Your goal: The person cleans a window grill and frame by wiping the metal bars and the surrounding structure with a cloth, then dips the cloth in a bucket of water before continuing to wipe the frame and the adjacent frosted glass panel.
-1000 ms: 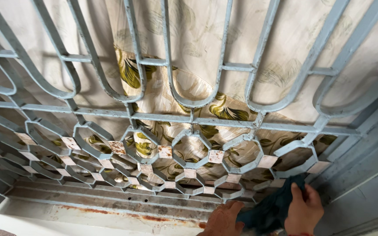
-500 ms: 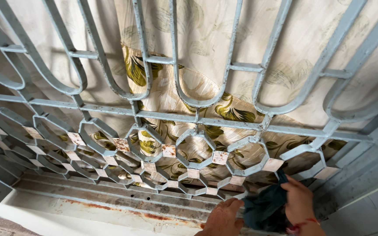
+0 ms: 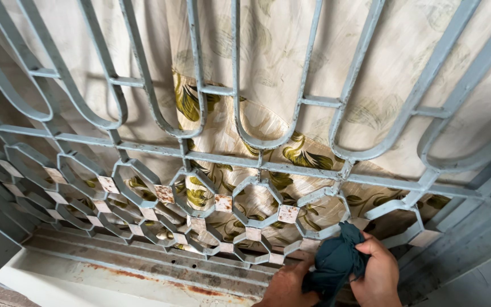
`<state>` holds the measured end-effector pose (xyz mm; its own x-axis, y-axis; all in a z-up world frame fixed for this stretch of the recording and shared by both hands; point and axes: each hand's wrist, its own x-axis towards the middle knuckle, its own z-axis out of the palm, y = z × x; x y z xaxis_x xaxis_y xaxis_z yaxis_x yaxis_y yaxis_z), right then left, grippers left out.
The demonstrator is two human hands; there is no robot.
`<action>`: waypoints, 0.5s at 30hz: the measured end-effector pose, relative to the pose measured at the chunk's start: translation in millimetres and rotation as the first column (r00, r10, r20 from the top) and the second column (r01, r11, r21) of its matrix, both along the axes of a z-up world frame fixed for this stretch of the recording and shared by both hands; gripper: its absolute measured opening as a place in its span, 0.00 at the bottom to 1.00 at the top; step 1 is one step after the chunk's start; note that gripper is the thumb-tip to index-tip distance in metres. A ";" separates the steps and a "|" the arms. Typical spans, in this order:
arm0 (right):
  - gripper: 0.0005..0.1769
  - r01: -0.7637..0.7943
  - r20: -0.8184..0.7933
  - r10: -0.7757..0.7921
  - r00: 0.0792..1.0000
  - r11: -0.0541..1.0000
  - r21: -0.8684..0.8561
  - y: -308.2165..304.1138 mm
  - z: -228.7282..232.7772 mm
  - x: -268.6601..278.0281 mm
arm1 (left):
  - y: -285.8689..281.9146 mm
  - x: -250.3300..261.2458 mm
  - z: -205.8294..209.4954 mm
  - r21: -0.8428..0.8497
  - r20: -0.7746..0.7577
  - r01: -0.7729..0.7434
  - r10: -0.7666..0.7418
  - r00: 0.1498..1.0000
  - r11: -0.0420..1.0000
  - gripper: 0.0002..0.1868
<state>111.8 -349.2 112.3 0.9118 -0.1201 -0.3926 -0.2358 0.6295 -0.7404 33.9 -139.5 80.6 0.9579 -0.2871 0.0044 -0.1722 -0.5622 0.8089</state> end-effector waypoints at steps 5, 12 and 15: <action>0.24 0.020 0.104 -0.022 0.994 1.000 0.022 -1.3 14.0 -4.3 | 11.3 -4.1 0.6 -0.128 0.199 -0.066 0.091 0.976 0.990 0.20; 0.18 0.134 0.081 -0.120 0.989 0.971 -0.198 -2.8 -24.5 20.0 | 26.7 -8.3 65.8 -0.294 0.214 -0.316 0.384 0.898 0.902 0.20; 0.19 -0.007 0.167 0.039 0.985 0.982 -0.187 14.5 -50.8 24.1 | 35.0 -9.1 88.9 -0.354 0.228 -0.409 0.501 0.835 0.841 0.18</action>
